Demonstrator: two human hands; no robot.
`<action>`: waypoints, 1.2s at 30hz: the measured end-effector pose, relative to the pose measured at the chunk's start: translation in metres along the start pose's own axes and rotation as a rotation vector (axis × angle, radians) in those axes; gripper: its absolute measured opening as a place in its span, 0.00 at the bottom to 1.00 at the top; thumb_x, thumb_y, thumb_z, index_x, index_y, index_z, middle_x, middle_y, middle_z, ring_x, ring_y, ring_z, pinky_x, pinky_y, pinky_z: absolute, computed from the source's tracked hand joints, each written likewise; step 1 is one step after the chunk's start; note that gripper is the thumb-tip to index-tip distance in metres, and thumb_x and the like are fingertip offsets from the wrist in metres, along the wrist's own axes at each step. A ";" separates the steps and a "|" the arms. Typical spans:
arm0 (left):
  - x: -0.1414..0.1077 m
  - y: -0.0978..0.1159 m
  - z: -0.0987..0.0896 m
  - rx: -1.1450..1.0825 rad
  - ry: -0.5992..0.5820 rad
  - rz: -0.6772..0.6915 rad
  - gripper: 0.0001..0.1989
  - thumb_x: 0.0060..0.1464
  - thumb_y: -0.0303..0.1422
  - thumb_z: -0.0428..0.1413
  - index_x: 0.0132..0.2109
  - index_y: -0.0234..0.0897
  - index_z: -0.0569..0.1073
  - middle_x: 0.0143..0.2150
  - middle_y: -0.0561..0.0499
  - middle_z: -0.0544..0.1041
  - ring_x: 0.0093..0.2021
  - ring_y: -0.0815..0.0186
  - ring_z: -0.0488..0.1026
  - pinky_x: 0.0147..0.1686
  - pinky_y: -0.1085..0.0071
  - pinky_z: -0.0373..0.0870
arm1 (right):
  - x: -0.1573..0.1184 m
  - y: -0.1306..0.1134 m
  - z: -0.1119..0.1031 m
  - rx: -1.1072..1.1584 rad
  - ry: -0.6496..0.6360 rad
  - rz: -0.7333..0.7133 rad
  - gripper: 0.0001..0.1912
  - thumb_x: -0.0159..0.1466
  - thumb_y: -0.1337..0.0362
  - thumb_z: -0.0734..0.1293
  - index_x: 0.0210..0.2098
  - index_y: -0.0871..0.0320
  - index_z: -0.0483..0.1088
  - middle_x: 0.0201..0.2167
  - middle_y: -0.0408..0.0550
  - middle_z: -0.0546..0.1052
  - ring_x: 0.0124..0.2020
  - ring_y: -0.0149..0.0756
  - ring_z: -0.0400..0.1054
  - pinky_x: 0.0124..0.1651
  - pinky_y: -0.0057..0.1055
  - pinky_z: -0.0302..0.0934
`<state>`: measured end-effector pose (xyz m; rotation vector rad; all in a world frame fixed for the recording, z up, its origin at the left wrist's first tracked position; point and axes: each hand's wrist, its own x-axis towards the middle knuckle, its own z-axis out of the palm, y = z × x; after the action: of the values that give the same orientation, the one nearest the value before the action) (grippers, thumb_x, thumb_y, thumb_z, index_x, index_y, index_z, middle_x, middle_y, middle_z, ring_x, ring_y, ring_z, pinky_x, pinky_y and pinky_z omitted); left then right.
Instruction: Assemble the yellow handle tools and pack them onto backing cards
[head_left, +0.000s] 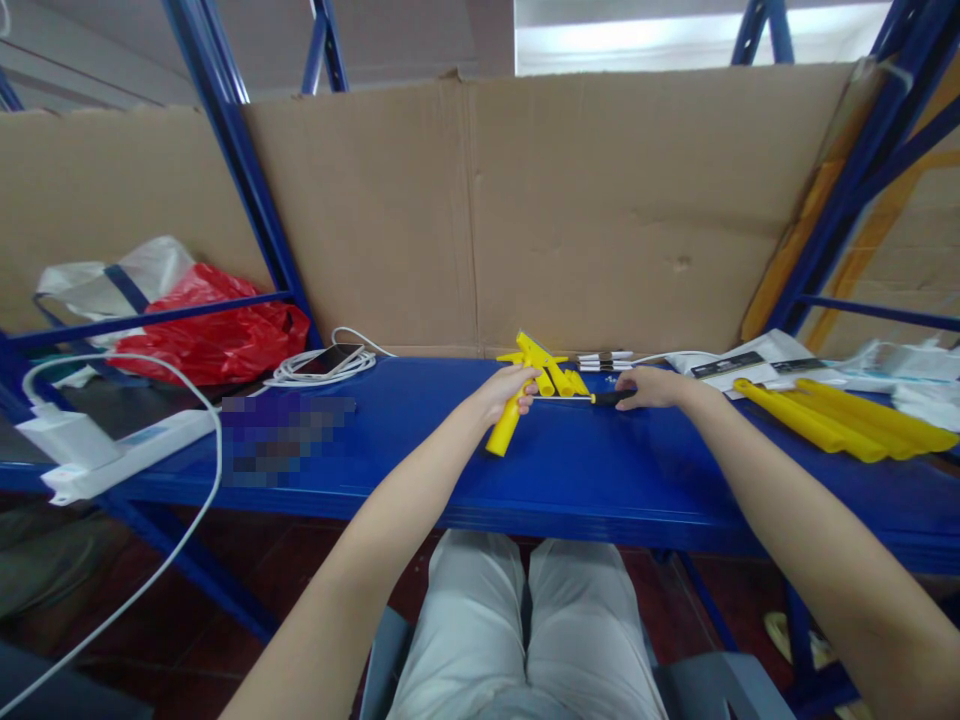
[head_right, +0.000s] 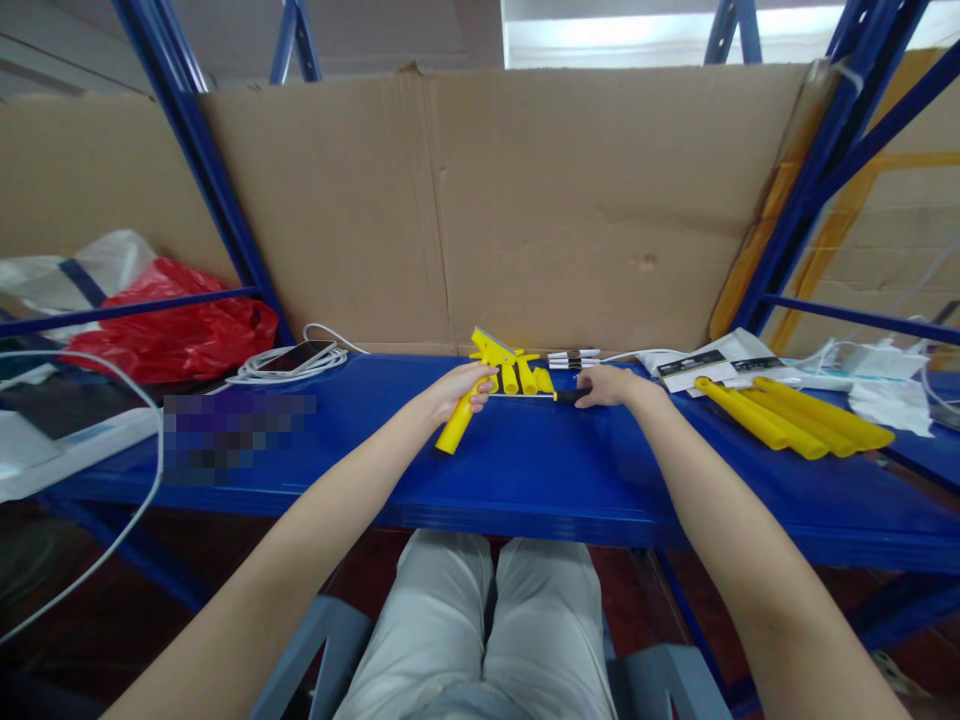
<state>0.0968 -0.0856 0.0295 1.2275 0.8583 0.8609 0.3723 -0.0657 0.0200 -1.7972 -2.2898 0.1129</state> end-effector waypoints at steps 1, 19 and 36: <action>0.001 -0.001 0.000 -0.003 0.003 0.006 0.07 0.59 0.25 0.46 0.33 0.39 0.59 0.16 0.63 0.58 0.09 0.78 0.52 0.12 0.82 0.48 | -0.001 0.002 0.003 0.003 0.028 0.022 0.12 0.45 0.58 0.74 0.30 0.54 0.75 0.30 0.47 0.78 0.33 0.44 0.72 0.36 0.34 0.63; 0.001 -0.001 -0.001 -0.030 0.058 0.016 0.07 0.58 0.24 0.47 0.33 0.39 0.59 0.16 0.63 0.58 0.10 0.78 0.52 0.12 0.82 0.48 | -0.033 -0.001 -0.019 0.609 0.339 0.146 0.23 0.48 0.47 0.73 0.34 0.59 0.74 0.24 0.45 0.74 0.25 0.32 0.66 0.28 0.29 0.60; 0.004 -0.001 -0.004 -0.008 0.092 -0.014 0.07 0.58 0.23 0.46 0.34 0.39 0.59 0.15 0.63 0.58 0.09 0.78 0.52 0.12 0.81 0.47 | -0.045 -0.028 -0.043 1.149 1.048 0.397 0.13 0.57 0.68 0.66 0.20 0.55 0.58 0.08 0.35 0.55 0.10 0.25 0.47 0.14 0.27 0.41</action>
<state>0.0953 -0.0807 0.0281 1.1812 0.9351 0.9140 0.3656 -0.1191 0.0611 -1.1439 -0.7860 0.3515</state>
